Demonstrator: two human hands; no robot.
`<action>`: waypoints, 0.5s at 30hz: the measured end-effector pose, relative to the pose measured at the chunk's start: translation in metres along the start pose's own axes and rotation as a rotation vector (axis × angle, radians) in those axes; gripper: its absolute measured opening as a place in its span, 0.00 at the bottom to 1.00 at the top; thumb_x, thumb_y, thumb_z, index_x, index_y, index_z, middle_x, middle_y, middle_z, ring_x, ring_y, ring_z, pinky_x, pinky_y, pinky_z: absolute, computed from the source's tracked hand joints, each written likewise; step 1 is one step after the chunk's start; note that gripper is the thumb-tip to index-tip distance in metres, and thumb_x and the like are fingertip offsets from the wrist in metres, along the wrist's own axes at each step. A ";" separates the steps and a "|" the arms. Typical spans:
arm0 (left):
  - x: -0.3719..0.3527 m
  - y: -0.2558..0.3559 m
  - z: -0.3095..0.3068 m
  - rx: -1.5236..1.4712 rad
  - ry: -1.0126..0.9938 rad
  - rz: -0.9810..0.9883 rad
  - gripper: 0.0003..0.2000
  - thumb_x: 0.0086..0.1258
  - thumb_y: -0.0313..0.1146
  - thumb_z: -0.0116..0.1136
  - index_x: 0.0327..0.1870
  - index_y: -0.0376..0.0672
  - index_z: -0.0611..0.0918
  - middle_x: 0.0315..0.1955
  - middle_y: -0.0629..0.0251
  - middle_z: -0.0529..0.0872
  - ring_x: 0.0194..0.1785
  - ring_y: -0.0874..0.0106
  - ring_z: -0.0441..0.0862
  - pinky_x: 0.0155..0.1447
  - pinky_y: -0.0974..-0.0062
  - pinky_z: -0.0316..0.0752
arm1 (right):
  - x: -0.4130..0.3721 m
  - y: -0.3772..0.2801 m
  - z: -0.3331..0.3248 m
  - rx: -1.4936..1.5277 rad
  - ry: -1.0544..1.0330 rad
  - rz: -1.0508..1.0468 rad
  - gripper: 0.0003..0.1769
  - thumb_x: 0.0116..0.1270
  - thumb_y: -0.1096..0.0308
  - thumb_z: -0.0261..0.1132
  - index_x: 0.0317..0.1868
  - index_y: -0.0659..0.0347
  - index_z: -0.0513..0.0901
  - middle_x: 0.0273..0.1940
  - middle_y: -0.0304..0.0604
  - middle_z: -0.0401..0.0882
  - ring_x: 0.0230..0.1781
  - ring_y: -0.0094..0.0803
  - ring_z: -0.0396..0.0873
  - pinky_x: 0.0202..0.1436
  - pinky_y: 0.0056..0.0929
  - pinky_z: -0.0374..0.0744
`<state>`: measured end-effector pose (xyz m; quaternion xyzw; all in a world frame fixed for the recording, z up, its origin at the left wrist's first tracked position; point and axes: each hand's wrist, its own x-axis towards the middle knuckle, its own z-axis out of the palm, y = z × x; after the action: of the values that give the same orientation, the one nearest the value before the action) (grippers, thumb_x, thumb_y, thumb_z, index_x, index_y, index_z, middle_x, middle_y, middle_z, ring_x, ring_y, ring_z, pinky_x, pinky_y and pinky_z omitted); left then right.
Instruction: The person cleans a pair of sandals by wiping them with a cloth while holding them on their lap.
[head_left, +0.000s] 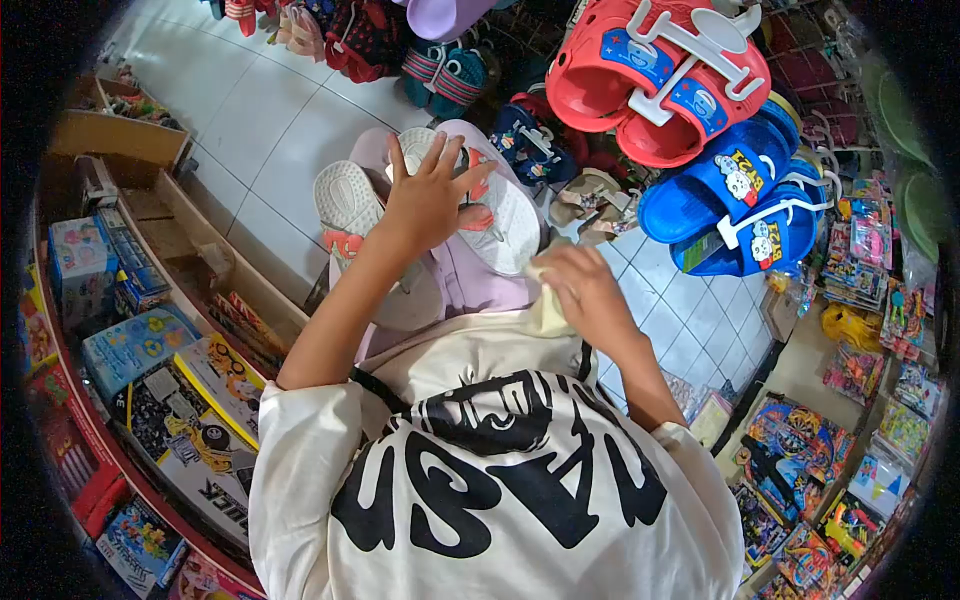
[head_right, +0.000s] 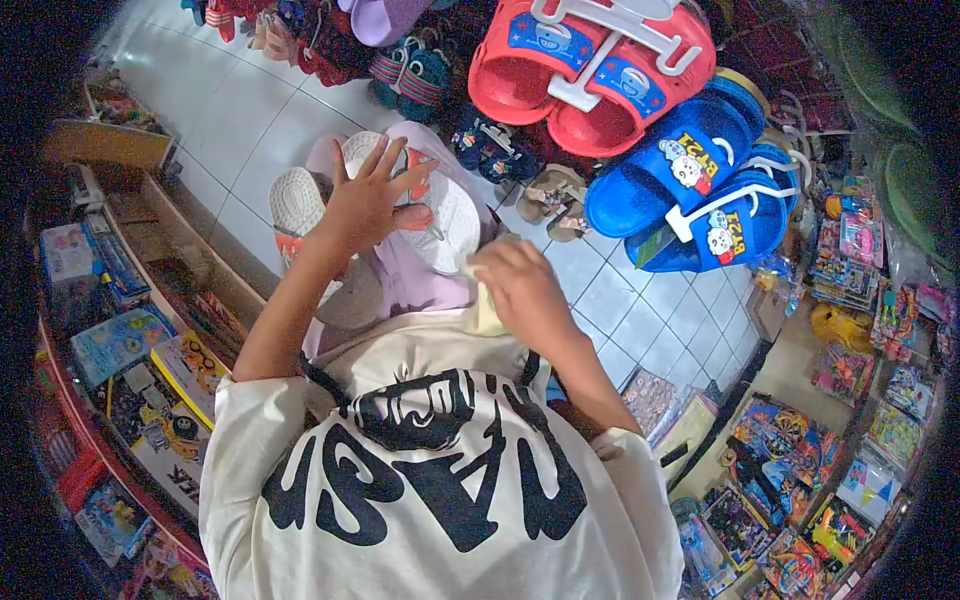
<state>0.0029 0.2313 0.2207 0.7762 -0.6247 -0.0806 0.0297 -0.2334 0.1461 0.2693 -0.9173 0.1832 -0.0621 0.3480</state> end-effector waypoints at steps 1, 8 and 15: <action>0.001 0.000 -0.003 -0.005 -0.026 -0.003 0.30 0.64 0.62 0.49 0.69 0.70 0.66 0.72 0.56 0.61 0.76 0.58 0.54 0.67 0.24 0.31 | 0.007 -0.003 -0.002 0.024 0.102 -0.001 0.12 0.63 0.76 0.58 0.46 0.60 0.83 0.46 0.45 0.79 0.48 0.46 0.74 0.55 0.40 0.71; 0.001 -0.009 0.004 0.040 -0.082 0.044 0.30 0.67 0.65 0.42 0.70 0.72 0.65 0.73 0.57 0.59 0.78 0.61 0.50 0.68 0.27 0.23 | 0.017 0.003 0.048 -0.167 0.055 -0.055 0.13 0.62 0.76 0.61 0.48 0.62 0.83 0.53 0.43 0.79 0.64 0.43 0.69 0.66 0.39 0.67; 0.007 -0.005 -0.004 0.031 -0.217 -0.008 0.31 0.68 0.67 0.36 0.72 0.73 0.60 0.75 0.57 0.52 0.79 0.60 0.44 0.68 0.28 0.21 | 0.010 -0.017 0.000 -0.109 -0.138 0.013 0.14 0.63 0.76 0.59 0.50 0.61 0.82 0.52 0.45 0.78 0.62 0.46 0.70 0.65 0.38 0.68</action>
<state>0.0101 0.2258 0.2237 0.7658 -0.6222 -0.1546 -0.0506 -0.2187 0.1540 0.2800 -0.9358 0.1676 0.0136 0.3098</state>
